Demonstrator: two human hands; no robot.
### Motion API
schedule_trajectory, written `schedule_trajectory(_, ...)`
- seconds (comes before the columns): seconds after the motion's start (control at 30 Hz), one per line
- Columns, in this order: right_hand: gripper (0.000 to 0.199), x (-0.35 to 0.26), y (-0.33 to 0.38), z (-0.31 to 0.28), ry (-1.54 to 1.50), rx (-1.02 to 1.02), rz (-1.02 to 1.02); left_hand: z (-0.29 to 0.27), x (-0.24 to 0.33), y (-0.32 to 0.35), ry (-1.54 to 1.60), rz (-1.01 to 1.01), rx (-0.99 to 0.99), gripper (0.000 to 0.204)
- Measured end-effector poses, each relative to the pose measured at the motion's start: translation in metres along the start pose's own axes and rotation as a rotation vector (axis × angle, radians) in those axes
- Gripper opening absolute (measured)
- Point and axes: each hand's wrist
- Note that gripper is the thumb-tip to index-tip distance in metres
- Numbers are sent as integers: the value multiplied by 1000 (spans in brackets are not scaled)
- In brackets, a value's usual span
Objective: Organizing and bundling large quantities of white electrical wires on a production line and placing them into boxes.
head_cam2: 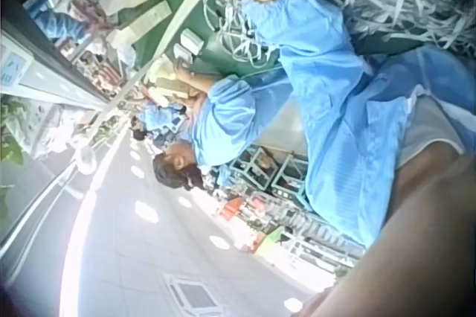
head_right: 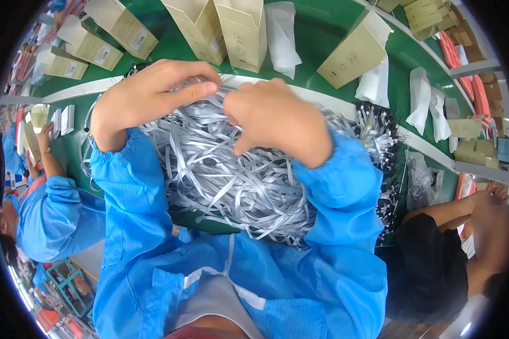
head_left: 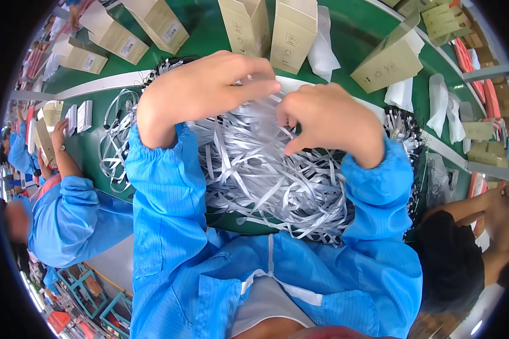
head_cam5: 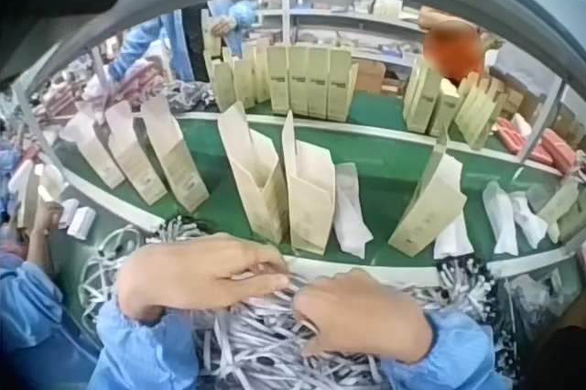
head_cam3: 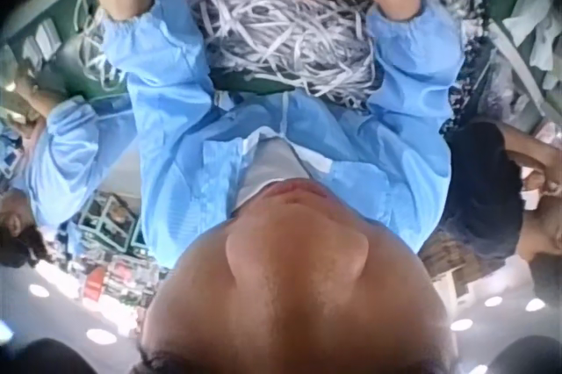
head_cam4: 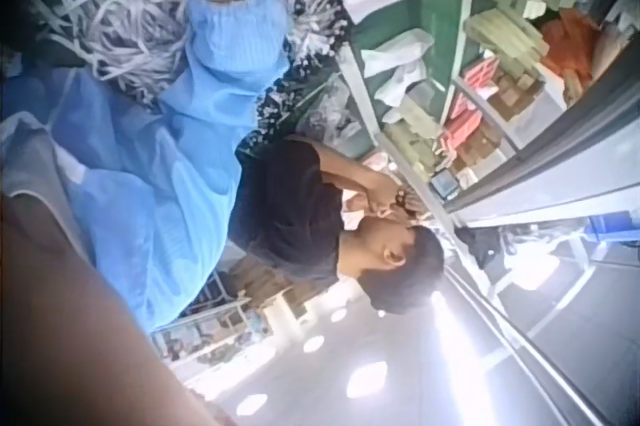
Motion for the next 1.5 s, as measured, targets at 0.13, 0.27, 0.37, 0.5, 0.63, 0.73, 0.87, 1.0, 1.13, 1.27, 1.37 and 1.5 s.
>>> schedule_trajectory(0.13, 22, 2, -5, 13, 140, 95, -46, -6, 3, 9, -49, -33, 45, 42)
schedule_trajectory(0.27, 10, 5, -7, -40, -331, -99, -116, -7, -1, 4, 40, 154, -31, 53)
schedule_trajectory(0.37, 7, -10, 12, -68, -709, 175, -157, 3, 9, -5, 109, 263, -136, 61)
schedule_trajectory(0.5, 20, -25, 26, -61, -765, 612, -14, 46, 26, -43, 675, 397, -294, 52)
schedule_trajectory(0.63, 30, -27, 43, -68, -946, 888, -97, 66, 23, -55, 1088, 482, -391, 47)
schedule_trajectory(0.73, 40, 3, 67, -80, -1101, 902, -539, 25, -11, -58, 1425, 472, -860, 37)
schedule_trajectory(0.87, 24, 10, 82, -84, -483, 1487, -417, 6, 9, -17, 1000, 280, -155, 31)
schedule_trajectory(1.0, 19, -23, 65, -65, -251, 1403, 0, 12, 15, -11, 1191, 643, 50, 34)
schedule_trajectory(1.13, 33, -53, 27, -42, -511, 790, 122, 24, 39, 3, 1551, 522, 147, 38)
schedule_trajectory(1.27, 24, -39, 2, -39, -767, 341, -28, 25, 50, -3, 1205, 422, 547, 36)
schedule_trajectory(1.37, 17, -29, -3, -37, -757, 363, -12, -23, -4, 18, 967, 590, 487, 33)
schedule_trajectory(1.5, 26, -28, 0, -40, -400, 968, 116, 1, -1, -4, 848, 561, 473, 31)
Point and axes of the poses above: each hand's wrist, its own y-axis away from the middle knuckle, its own z-axis out of the palm, x = y × z, and after that the axes turned 8 degrees about y, right-handed
